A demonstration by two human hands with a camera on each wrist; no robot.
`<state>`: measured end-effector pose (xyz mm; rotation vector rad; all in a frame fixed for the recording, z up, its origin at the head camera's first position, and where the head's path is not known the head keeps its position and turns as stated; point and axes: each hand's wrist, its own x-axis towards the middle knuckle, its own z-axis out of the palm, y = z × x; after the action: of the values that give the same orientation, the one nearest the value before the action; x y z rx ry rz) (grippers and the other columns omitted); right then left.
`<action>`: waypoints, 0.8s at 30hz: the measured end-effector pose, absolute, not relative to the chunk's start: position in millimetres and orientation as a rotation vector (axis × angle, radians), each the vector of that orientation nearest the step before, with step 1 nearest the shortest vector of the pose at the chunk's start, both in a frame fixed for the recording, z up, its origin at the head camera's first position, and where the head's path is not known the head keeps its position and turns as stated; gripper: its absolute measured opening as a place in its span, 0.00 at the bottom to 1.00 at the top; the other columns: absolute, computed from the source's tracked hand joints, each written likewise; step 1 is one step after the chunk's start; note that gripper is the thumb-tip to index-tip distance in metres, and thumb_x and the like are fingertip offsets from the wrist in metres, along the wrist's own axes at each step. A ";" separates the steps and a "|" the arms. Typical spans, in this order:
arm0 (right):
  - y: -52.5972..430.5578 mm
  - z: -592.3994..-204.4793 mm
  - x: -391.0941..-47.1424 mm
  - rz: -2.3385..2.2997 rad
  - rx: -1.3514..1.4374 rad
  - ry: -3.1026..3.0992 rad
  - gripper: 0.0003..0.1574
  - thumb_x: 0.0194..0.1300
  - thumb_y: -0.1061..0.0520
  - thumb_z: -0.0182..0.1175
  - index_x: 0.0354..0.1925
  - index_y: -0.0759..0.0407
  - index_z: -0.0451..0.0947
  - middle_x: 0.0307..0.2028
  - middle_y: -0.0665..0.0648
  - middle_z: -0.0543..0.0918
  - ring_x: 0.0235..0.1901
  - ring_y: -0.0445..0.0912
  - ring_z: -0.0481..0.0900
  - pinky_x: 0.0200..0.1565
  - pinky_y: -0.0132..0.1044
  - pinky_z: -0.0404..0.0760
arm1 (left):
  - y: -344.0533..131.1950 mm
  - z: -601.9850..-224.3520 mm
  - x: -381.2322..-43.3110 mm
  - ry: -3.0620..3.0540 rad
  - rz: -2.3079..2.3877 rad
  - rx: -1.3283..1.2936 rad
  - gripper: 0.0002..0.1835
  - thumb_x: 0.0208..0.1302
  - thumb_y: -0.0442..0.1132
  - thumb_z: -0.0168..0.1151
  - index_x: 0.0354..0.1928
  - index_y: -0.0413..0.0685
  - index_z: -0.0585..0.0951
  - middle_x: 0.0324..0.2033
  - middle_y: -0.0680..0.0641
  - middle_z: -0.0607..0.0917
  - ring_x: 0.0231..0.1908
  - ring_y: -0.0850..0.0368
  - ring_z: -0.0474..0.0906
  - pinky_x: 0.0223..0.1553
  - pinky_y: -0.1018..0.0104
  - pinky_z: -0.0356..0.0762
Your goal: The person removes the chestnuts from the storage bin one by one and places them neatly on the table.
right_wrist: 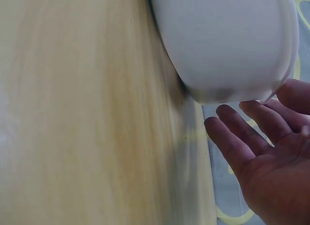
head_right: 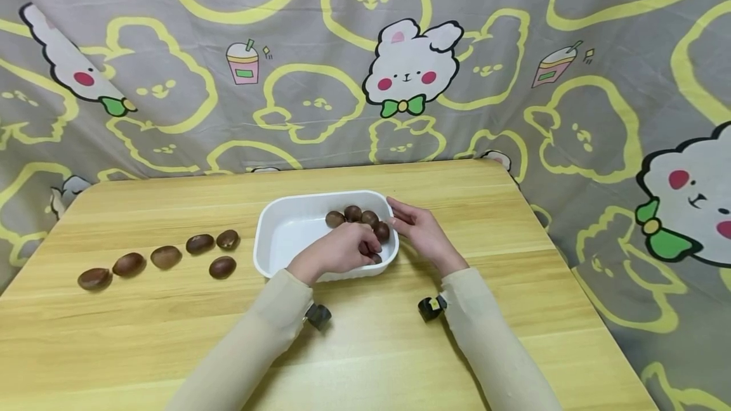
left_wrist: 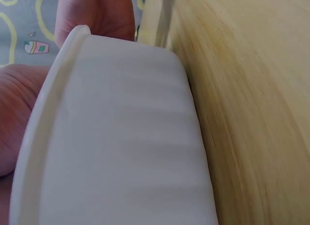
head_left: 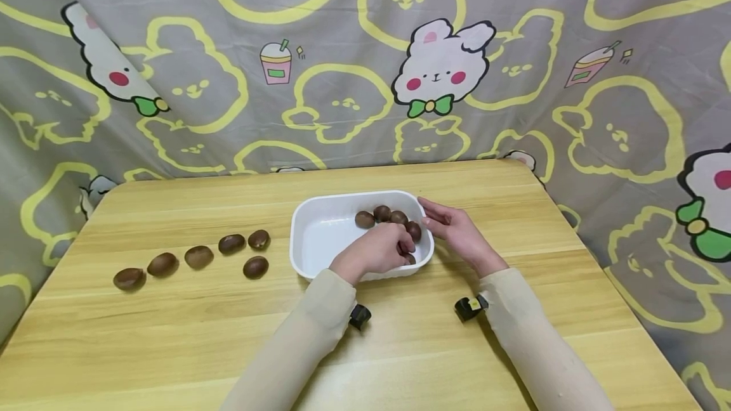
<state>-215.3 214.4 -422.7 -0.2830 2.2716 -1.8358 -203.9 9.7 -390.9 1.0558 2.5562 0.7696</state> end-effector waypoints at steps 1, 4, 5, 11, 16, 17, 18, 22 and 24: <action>214.6 -422.8 -215.4 -1.839 -0.284 2.269 0.31 0.73 0.61 0.55 0.71 0.63 0.63 0.67 0.63 0.68 0.65 0.54 0.67 0.57 0.39 0.73 | 8.9 -391.0 -204.3 2.552 0.776 1.055 0.05 0.60 0.33 0.70 0.38 0.43 0.87 0.35 0.50 0.83 0.37 0.60 0.78 0.42 0.72 0.74; 215.5 -423.0 -215.8 -1.844 -0.282 2.263 0.31 0.73 0.61 0.56 0.71 0.63 0.63 0.67 0.63 0.67 0.66 0.54 0.66 0.57 0.39 0.73 | 7.1 -391.6 -206.1 2.530 0.799 1.048 0.05 0.59 0.33 0.71 0.38 0.44 0.88 0.36 0.51 0.82 0.37 0.60 0.78 0.42 0.73 0.74; 215.9 -423.0 -216.1 -1.844 -0.282 2.262 0.32 0.73 0.60 0.56 0.71 0.62 0.63 0.67 0.63 0.67 0.66 0.53 0.66 0.57 0.39 0.73 | 6.6 -391.6 -206.8 2.524 0.804 1.045 0.06 0.59 0.33 0.71 0.39 0.44 0.88 0.36 0.51 0.82 0.38 0.61 0.78 0.42 0.74 0.74; 217.6 -422.6 -219.1 -1.830 -0.278 2.281 0.31 0.73 0.60 0.56 0.71 0.61 0.64 0.67 0.62 0.69 0.65 0.53 0.67 0.57 0.39 0.73 | 4.1 -390.3 -210.8 2.491 0.825 1.016 0.07 0.60 0.33 0.70 0.40 0.45 0.88 0.36 0.53 0.85 0.37 0.63 0.80 0.41 0.74 0.75; 217.5 -422.0 -220.0 -1.828 -0.275 2.285 0.31 0.73 0.61 0.56 0.71 0.62 0.64 0.67 0.62 0.69 0.65 0.53 0.68 0.57 0.38 0.74 | 0.4 -389.6 -211.4 2.469 0.840 1.030 0.07 0.59 0.30 0.69 0.40 0.44 0.88 0.36 0.51 0.86 0.37 0.61 0.81 0.41 0.73 0.76; 216.9 -422.0 -219.8 -1.831 -0.275 2.282 0.31 0.73 0.61 0.56 0.71 0.62 0.64 0.67 0.62 0.69 0.65 0.54 0.68 0.57 0.38 0.74 | -0.8 -389.7 -211.1 2.468 0.840 1.033 0.08 0.59 0.30 0.69 0.40 0.44 0.87 0.36 0.51 0.86 0.37 0.61 0.81 0.41 0.72 0.76; 216.1 -422.0 -219.5 -1.835 -0.276 2.279 0.31 0.73 0.61 0.56 0.70 0.62 0.64 0.67 0.62 0.69 0.65 0.54 0.68 0.56 0.38 0.74 | -2.0 -390.4 -210.9 2.467 0.845 1.033 0.08 0.59 0.30 0.69 0.40 0.44 0.87 0.36 0.51 0.86 0.37 0.60 0.81 0.41 0.72 0.76; 214.3 -424.3 -218.2 -1.847 -0.281 2.263 0.31 0.72 0.61 0.56 0.71 0.63 0.64 0.67 0.63 0.69 0.65 0.54 0.68 0.56 0.37 0.75 | -5.7 -393.4 -209.5 2.461 0.848 1.040 0.08 0.59 0.30 0.70 0.41 0.45 0.88 0.37 0.50 0.84 0.39 0.60 0.79 0.42 0.73 0.76; 213.9 -425.0 -217.7 -1.850 -0.281 2.258 0.31 0.73 0.61 0.56 0.71 0.63 0.64 0.67 0.63 0.69 0.65 0.54 0.68 0.56 0.37 0.75 | -6.4 -394.4 -209.4 2.457 0.852 1.042 0.07 0.59 0.31 0.70 0.40 0.45 0.88 0.37 0.51 0.83 0.39 0.61 0.79 0.42 0.73 0.75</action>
<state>-217.7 213.9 -425.0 -0.2813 2.2577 -1.8500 -209.4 -6.4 -394.4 1.0423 2.4570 0.8516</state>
